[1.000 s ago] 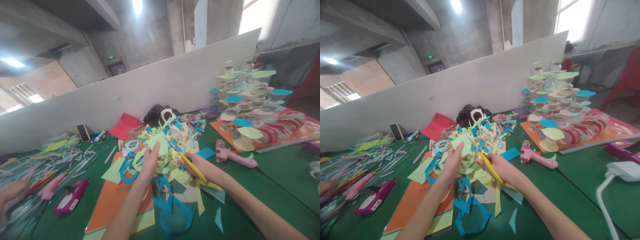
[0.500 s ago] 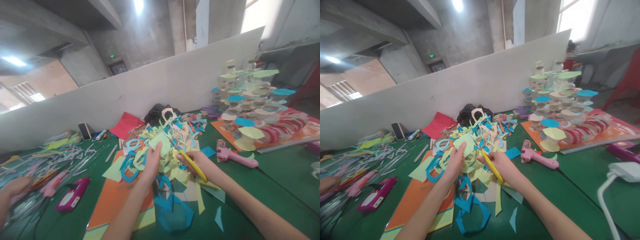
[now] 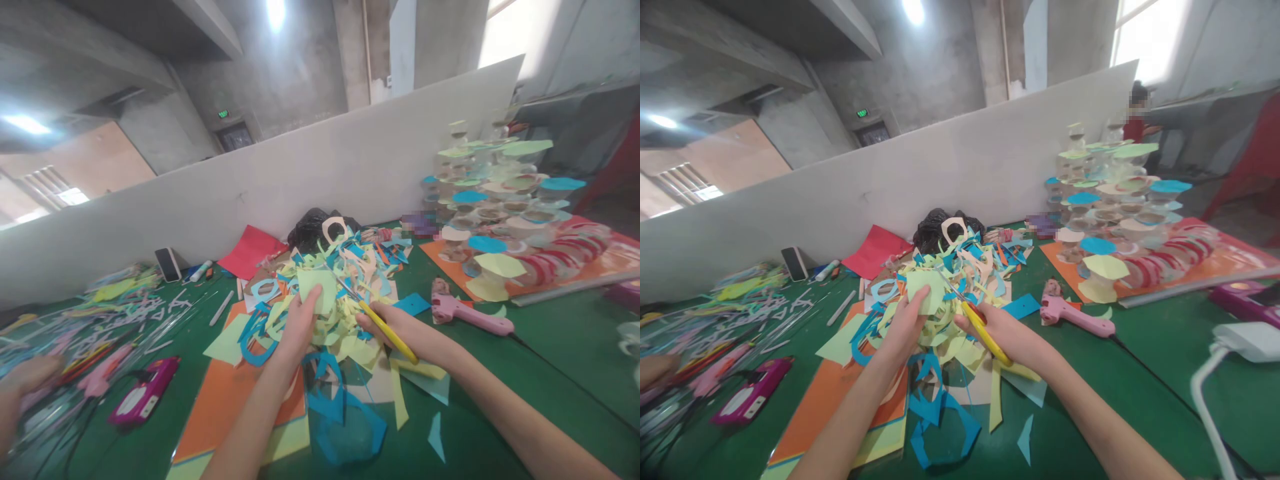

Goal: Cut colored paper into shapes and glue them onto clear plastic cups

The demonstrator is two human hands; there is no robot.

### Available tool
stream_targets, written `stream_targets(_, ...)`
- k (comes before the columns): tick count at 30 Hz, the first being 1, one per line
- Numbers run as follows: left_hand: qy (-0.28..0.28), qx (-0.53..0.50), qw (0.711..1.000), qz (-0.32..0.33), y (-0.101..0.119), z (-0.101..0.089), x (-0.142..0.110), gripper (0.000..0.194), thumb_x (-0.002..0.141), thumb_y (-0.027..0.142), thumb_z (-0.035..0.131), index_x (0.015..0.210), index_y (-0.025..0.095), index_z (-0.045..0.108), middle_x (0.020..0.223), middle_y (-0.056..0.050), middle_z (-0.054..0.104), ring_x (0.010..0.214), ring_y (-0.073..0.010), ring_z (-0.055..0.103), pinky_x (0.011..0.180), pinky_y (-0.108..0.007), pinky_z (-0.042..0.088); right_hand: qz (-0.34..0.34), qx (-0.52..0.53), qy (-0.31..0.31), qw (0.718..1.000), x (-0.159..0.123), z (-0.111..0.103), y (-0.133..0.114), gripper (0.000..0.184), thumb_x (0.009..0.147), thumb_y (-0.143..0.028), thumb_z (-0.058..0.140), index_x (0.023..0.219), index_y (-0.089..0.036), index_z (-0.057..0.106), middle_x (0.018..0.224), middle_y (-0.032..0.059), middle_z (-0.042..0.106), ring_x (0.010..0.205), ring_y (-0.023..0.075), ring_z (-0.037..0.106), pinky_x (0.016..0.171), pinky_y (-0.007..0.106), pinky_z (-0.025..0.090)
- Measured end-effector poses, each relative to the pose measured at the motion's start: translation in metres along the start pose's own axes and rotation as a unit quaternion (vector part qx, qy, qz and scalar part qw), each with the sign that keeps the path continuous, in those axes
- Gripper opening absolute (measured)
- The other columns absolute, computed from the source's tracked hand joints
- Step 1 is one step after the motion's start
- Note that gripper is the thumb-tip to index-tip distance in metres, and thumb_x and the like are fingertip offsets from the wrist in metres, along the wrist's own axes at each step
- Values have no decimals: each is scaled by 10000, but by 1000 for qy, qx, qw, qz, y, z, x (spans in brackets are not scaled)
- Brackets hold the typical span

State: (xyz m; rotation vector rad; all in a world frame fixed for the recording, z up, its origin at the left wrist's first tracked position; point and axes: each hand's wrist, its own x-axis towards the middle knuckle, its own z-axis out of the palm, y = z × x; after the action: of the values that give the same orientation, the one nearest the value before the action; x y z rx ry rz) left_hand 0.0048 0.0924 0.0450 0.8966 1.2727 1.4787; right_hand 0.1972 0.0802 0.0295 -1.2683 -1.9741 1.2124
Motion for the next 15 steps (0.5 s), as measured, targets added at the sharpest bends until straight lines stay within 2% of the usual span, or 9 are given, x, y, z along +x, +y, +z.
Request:
stream_targets(5,9,6,1000,-11,4,1,-4,224,690,315,740,882,208,696,906,-103,740,998,-296,687,859,-351,536,3,-13,3,1000,2,-1,1,526,815,-730,478,747,-210,444,662,-10,519,599,150,466,532,266,347)
stream_targets(9,5,14,1000,3,5,0,-3,248,698,322,752,912,209,702,1010,-112,741,1085,-310,659,873,-346,532,8,-8,5,1000,4,1,2,541,809,-733,482,666,-213,434,589,-21,495,557,142,461,520,265,324)
stream_targets(13,32,20,998,41,3,-4,2,355,722,312,748,1052,204,676,1137,-91,722,1088,-268,661,892,-329,528,50,17,24,998,7,4,6,556,793,-742,495,623,-220,403,522,-46,415,474,123,426,483,263,301)
stream_targets(15,27,11,998,50,1,-5,4,405,742,323,739,1121,208,654,1160,-88,716,1044,-242,680,889,-327,533,47,15,42,998,8,4,7,553,804,-736,481,621,-222,392,531,-47,397,484,123,418,483,262,289)
